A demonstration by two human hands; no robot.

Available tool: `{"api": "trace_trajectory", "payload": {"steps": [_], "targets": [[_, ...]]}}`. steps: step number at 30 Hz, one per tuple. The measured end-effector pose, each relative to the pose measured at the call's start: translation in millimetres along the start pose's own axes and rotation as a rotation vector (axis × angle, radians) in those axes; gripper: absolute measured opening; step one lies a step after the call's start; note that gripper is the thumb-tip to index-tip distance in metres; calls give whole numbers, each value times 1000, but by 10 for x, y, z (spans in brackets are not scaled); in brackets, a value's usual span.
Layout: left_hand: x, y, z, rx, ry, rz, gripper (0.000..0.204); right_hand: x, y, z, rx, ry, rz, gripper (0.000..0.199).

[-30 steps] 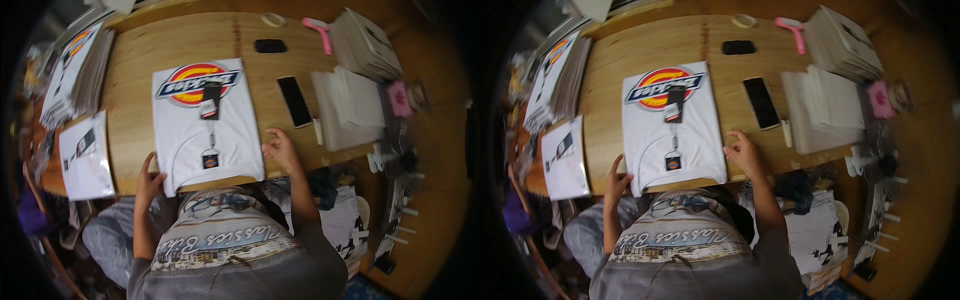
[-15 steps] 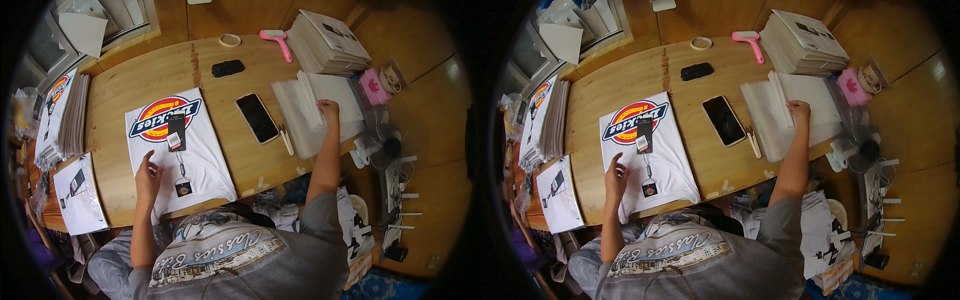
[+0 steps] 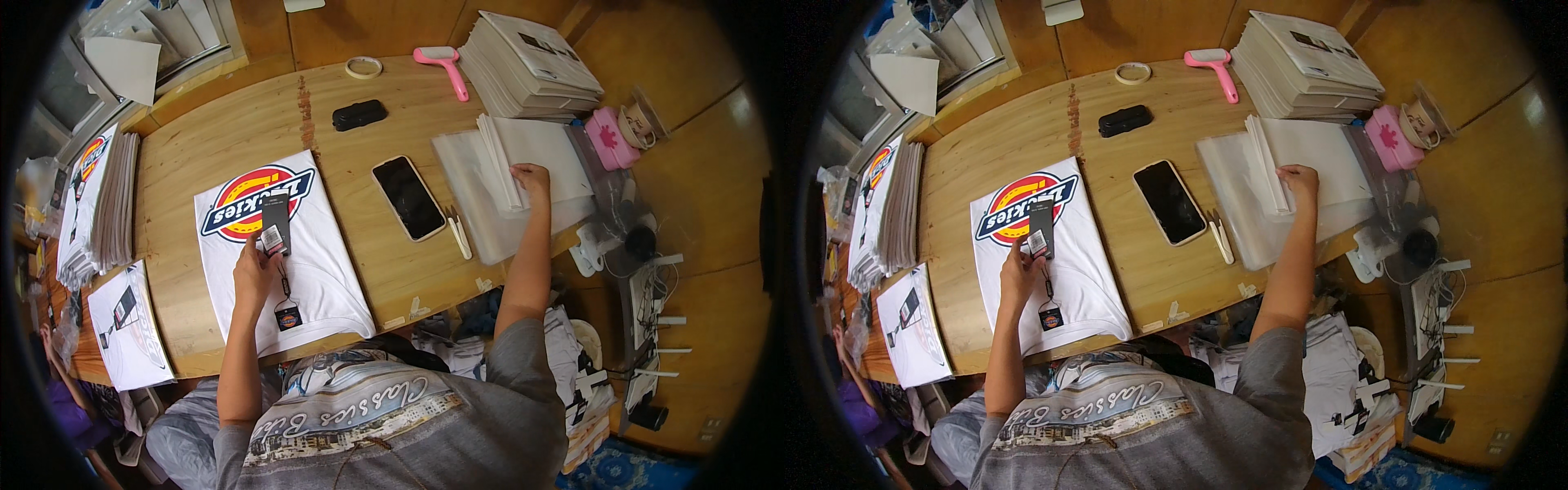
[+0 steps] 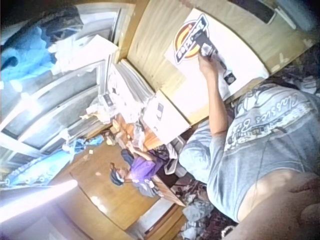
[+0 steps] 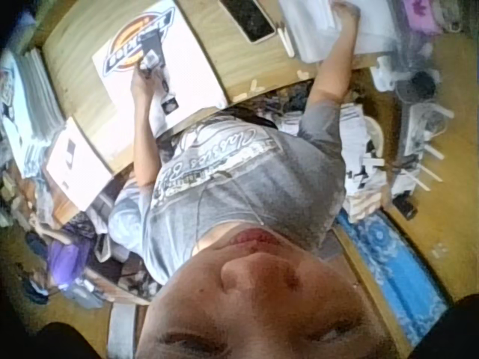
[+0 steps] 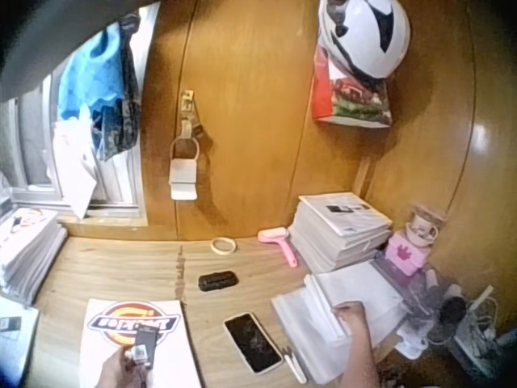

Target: The person folds white t-shirts, places a paper insert and a smartphone on top, then slides them into clear plastic bags. The person seals the bags and stacks the packaged shirts on the table.

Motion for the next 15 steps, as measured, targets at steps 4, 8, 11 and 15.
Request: {"api": "trace_trajectory", "payload": {"steps": [4, 8, 11, 15], "targets": [[-18, 12, -18, 12, -63, 8, 53, 17, 76, -32, -8, 52, 53, 19], [-21, -11, -25, 30, -76, 40, 55, 5, 86, -30, 23, 34, 26, 18], [-35, -27, -18, 6, -68, 37, 55, 8, 98, -35, 31, 32, 50, 18], [-14, -37, -16, 1, -78, 63, 58, 9, 98, -32, 59, 5, 10, 19]]}}
Point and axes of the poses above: each hand's wrist, its own z-axis towards the middle knuckle, its own x-axis out of the palm, y = z × x, the point moved 6 cm from there along z, towards the middle knuckle, and after that the axes turned 9 degrees about -z, right-handed, at the moved point
